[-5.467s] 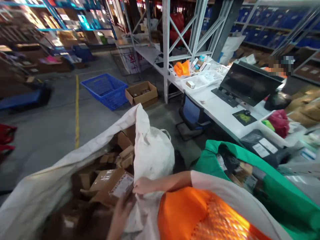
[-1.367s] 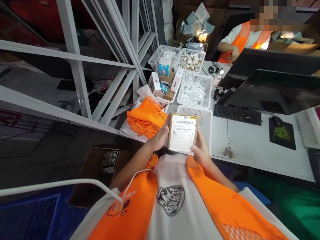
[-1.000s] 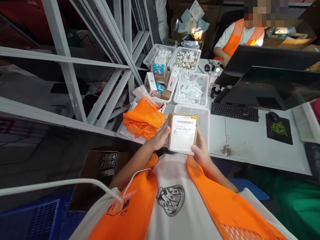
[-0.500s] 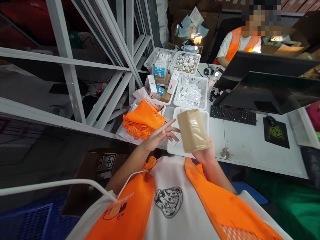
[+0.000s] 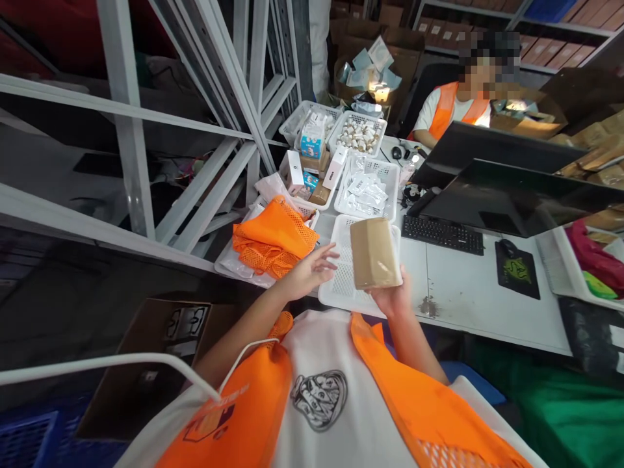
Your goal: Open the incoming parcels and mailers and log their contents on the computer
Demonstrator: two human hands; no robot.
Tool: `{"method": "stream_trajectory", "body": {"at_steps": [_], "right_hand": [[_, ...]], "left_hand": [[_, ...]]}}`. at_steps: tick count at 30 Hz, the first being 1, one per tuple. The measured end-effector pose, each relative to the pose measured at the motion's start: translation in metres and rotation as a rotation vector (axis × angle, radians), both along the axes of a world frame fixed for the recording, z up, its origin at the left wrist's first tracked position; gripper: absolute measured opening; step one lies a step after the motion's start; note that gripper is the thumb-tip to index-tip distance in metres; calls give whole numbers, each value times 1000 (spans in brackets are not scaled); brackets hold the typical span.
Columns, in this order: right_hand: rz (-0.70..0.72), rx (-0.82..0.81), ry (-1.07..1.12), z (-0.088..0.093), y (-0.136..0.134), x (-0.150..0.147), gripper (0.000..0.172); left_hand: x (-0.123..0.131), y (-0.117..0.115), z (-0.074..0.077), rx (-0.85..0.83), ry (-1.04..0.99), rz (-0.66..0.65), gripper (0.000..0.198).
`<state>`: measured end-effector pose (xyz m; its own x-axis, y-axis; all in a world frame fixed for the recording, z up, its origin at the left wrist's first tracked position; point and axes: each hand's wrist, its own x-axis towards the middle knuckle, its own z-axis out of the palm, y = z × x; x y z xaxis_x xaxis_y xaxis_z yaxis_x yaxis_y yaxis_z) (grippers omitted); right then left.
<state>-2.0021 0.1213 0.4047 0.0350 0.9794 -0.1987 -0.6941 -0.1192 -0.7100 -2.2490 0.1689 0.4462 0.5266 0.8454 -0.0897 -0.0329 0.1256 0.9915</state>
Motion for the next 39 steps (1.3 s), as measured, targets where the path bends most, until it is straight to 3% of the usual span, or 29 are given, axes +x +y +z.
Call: {"method": "stream_trajectory", "body": {"at_steps": [4,7,9,12,14,16,18,21,26,29,35,39], "right_hand": [[174,-58,19,-6,-2,-9,56],[293,-96,-85,-13,-3,-20,65],[271,-95,-247,-19,0,-25,67],[102,-37,-565,-22,8,-25,68],[100,50,-708,-18,12,-22,70],[199,139,-831,-11,14,-21,68],[293,173,-991,-4,15,-22,57],[318,180,-1158,-1,16,-26,44],[235,213,-1226,-12,18,-33,72],[260,217,-1246,-15,19,-36,78],[290,183,-1271,-10,23,-32,75],[210,180,-1043,-12,25,-21,61]], "left_hand": [[18,3,6,3,-36,118,103],[32,4,5,-42,-116,156,98],[38,6,-2,-80,-137,223,87],[41,10,-21,-133,-90,342,75],[40,12,-32,-77,-2,430,73],[38,14,-38,58,110,499,72],[36,15,-39,198,235,529,70],[32,14,-36,332,390,528,68],[29,13,-33,374,541,551,73],[30,13,-34,389,587,554,73],[31,20,-39,310,565,544,72],[20,27,-38,135,309,607,68]]}}
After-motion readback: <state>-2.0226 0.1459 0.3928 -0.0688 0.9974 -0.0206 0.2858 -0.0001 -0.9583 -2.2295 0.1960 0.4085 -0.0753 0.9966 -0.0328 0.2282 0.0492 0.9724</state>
